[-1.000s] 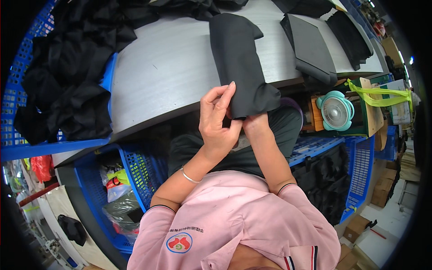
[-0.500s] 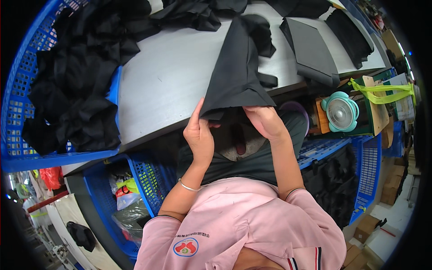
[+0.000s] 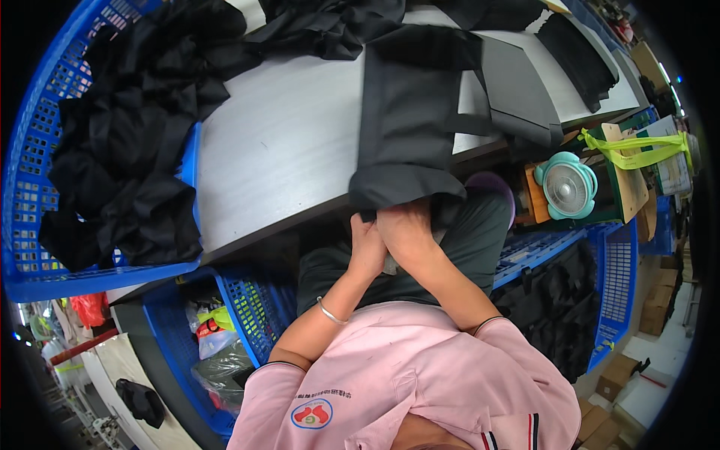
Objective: Inspecting and folding black fabric components in a factory setting.
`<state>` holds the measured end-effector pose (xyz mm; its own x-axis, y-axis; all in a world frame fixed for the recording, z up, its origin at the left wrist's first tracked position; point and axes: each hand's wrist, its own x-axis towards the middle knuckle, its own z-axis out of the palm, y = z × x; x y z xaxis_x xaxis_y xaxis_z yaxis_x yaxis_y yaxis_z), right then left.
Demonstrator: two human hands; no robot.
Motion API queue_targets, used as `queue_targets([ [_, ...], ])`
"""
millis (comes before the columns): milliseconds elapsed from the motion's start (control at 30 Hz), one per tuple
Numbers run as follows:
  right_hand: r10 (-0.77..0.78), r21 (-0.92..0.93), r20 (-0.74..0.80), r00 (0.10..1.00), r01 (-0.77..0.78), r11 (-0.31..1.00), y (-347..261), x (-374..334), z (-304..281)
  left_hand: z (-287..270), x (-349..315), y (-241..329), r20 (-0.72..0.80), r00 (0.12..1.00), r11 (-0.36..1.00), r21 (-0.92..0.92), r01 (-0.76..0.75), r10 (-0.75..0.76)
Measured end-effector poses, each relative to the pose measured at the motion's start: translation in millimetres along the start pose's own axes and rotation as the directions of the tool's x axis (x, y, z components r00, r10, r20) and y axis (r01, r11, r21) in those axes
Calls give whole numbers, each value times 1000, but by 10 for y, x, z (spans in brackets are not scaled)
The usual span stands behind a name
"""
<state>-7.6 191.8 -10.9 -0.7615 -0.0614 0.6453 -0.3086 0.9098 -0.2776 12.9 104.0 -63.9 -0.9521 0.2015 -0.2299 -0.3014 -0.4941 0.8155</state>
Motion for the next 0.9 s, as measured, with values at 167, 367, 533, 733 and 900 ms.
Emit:
queue_targets([
  [167, 124, -88, 179, 976, -110, 990, 11, -46, 72, -24, -2, 2, 25, 995, 994, 48, 94, -95],
  [367, 72, -44, 321, 944, -61, 997, 114, -17, -49, -33, -81, 77, -38, 969, 965, 88, 246, -244],
  [533, 144, -104, 445, 884, -108, 989, -7, -95, -157, -118, -99, 276, -153, 913, 913, 223, -342, 379],
  [733, 46, 48, 391, 919, -70, 996, 84, -154, -10, -255, -276, 481, -132, 861, 666, 695, -273, 490],
  [900, 197, 48, 516, 833, -258, 965, 241, -241, -59, -215, -541, 722, -16, 870, 683, 627, -376, 494],
])
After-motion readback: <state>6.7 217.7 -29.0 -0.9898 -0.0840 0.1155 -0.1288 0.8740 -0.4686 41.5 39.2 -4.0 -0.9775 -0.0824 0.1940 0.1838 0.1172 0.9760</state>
